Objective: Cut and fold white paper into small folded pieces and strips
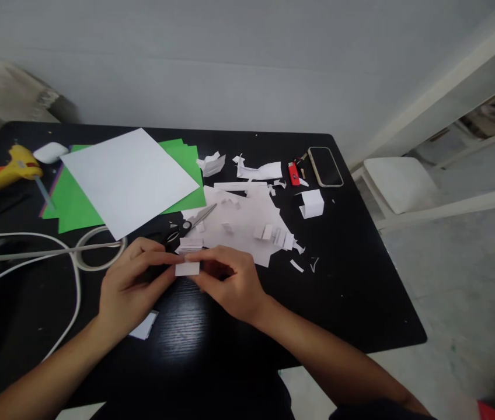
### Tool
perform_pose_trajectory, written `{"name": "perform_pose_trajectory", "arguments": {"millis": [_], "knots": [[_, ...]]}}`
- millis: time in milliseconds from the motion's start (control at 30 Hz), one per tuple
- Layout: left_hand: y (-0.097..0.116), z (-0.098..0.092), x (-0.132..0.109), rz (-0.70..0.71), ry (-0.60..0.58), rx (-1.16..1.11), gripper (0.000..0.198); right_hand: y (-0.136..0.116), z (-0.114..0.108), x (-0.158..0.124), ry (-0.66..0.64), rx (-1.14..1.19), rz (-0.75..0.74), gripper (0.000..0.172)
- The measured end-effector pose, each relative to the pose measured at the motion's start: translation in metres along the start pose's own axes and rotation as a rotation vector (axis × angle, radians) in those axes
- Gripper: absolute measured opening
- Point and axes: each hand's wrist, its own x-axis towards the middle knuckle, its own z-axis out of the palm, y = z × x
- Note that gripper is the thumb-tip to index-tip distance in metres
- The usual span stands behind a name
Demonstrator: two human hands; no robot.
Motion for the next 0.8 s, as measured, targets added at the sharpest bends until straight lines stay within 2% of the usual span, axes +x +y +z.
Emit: {"name": "perform_pose_trajectory", "arguments": {"millis": [100,300,433,633,800], "knots": [[0.0005,-0.0011,0.0009,0.0,-0.037,-0.044,0.02,-0.0006,0.0008,-0.0006,-0.05,0.077,0.031,0.024],[0.001,-0.0025,-0.0013,-0.05,-0.081,-0.04,0.022,0.0018,0.0008,0.0008,-0.011,0.066,-0.03,0.015],[0.0014,-0.0024,-0.0016,-0.075,-0.111,-0.114,0.018,0.0014,0.0002,0.0014,0.008,0.041,-0.062,0.012],[0.0031,-0.0028,0.0018,-0.096,-0.089,-0.167,0.011,-0.0028,0.0007,-0.0006,0.03,0.062,0.041,0.012],[0.003,-0.0011,0.0006,-0.131,-0.063,-0.208,0.012,-0.0021,0.0011,-0.0018,0.031,0.119,0.05,0.01]]}}
